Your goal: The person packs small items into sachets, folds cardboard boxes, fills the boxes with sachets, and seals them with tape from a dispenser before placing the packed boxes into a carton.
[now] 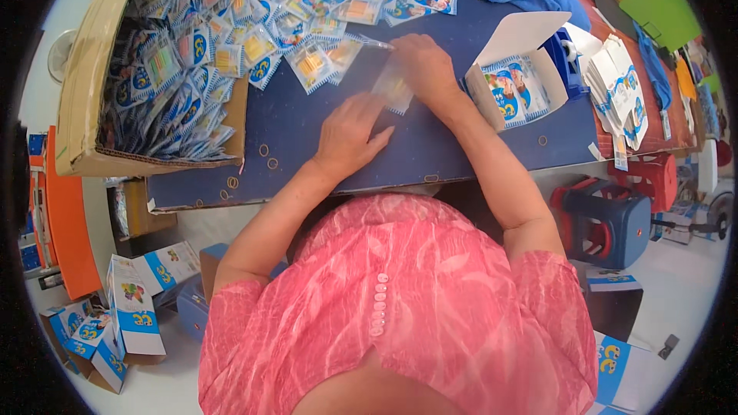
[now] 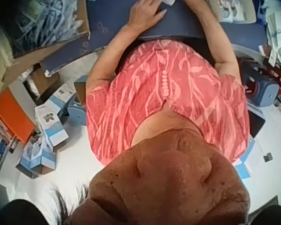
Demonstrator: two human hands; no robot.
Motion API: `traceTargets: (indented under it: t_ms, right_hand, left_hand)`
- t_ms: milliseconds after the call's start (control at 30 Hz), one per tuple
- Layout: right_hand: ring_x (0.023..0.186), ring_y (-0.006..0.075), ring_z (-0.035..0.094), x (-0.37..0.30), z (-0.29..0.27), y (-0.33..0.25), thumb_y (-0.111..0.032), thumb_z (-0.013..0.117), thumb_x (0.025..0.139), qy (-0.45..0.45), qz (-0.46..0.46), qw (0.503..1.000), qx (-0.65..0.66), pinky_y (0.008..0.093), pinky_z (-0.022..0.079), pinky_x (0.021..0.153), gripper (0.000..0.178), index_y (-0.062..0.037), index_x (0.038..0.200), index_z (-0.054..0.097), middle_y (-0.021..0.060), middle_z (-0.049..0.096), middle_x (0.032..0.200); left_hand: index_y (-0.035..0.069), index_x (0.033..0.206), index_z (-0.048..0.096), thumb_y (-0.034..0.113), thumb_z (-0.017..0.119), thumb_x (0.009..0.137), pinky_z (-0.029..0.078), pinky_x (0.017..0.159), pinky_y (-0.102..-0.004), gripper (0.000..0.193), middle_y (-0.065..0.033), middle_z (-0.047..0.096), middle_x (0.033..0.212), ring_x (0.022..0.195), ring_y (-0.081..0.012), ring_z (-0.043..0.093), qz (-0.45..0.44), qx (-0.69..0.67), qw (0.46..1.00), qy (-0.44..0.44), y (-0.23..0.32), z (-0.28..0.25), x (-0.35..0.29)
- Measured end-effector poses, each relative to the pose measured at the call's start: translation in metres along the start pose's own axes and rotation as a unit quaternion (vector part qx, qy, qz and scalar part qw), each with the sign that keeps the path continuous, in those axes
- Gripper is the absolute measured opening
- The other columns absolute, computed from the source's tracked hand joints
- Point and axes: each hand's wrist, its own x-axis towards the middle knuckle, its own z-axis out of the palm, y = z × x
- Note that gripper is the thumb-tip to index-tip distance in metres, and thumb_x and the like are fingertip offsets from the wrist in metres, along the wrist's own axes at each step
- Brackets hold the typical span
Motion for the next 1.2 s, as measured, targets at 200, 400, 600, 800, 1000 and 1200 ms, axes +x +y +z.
traceTargets:
  t_ms: [200, 400, 600, 800, 1000, 1200]
  right_hand:
    - [0.104, 0.0324, 0.061, -0.026, -0.020, -0.003, -0.004, 0.060, 0.086, -0.008, -0.192, 0.981, 0.018, 0.0429, 0.049, 0.091, 0.026, -0.0059, 0.111, 0.067, 0.0119, 0.066, 0.112]
    - [0.107, 0.0315, 0.061, -0.021, -0.027, -0.006, -0.006, 0.062, 0.086, -0.075, -0.154, 0.983, -0.067, 0.0402, 0.049, 0.092, 0.027, -0.0060, 0.114, 0.065, 0.0144, 0.066, 0.112]
    - [0.101, 0.0311, 0.063, -0.009, -0.037, -0.044, -0.013, 0.066, 0.087, -0.232, -0.001, 0.971, -0.064, 0.0398, 0.050, 0.087, 0.031, -0.0022, 0.116, 0.063, 0.0149, 0.067, 0.106]
    - [0.081, 0.0267, 0.065, -0.028, -0.020, -0.030, -0.022, 0.065, 0.092, -0.092, -0.099, 0.968, 0.213, 0.0356, 0.051, 0.074, 0.026, 0.0016, 0.101, 0.067, 0.0130, 0.068, 0.087]
    - [0.083, 0.0263, 0.065, -0.001, -0.022, -0.036, -0.029, 0.066, 0.093, -0.366, 0.029, 0.858, 0.360, 0.0356, 0.051, 0.073, 0.031, 0.0016, 0.091, 0.069, 0.0128, 0.068, 0.091]
    - [0.088, 0.0196, 0.063, 0.076, 0.041, -0.083, -0.032, 0.069, 0.088, -0.083, 0.069, 0.993, -0.046, 0.0359, 0.051, 0.074, 0.031, -0.0009, 0.090, 0.069, 0.0094, 0.068, 0.097]
  left_hand:
    - [0.006, 0.112, 0.061, 0.019, 0.074, 0.077, 0.045, 0.085, -0.0397, 0.039, -0.0101, 0.061, 0.113, 0.107, -0.0270, 0.057, -0.003, 0.073, 0.997, -0.038, -0.011, 0.004, 0.007]
    - [0.006, 0.112, 0.061, 0.019, 0.075, 0.075, 0.044, 0.086, -0.0409, 0.042, -0.0070, 0.062, 0.113, 0.109, -0.0269, 0.055, 0.041, 0.112, 0.992, 0.031, -0.031, 0.002, 0.010]
    - [0.006, 0.116, 0.061, 0.012, 0.075, 0.074, 0.044, 0.083, -0.0415, 0.044, -0.0047, 0.064, 0.106, 0.104, -0.0252, 0.058, 0.009, 0.060, 0.992, 0.109, -0.008, -0.018, 0.022]
    - [0.006, 0.116, 0.061, 0.013, 0.074, 0.076, 0.045, 0.078, -0.0407, 0.042, -0.0069, 0.063, 0.100, 0.097, -0.0263, 0.059, -0.061, 0.001, 0.998, -0.005, -0.023, -0.013, 0.003]
    - [0.008, 0.107, 0.062, 0.009, 0.069, 0.080, 0.044, 0.075, -0.0404, 0.028, -0.0080, 0.061, 0.095, 0.092, -0.0282, 0.058, -0.057, -0.017, 0.998, -0.011, -0.011, -0.028, -0.012]
    - [0.007, 0.103, 0.064, 0.004, 0.068, 0.077, 0.045, 0.078, -0.0421, 0.027, -0.0113, 0.064, 0.097, 0.092, -0.0328, 0.059, -0.111, 0.012, 0.993, -0.043, -0.006, -0.052, -0.025]
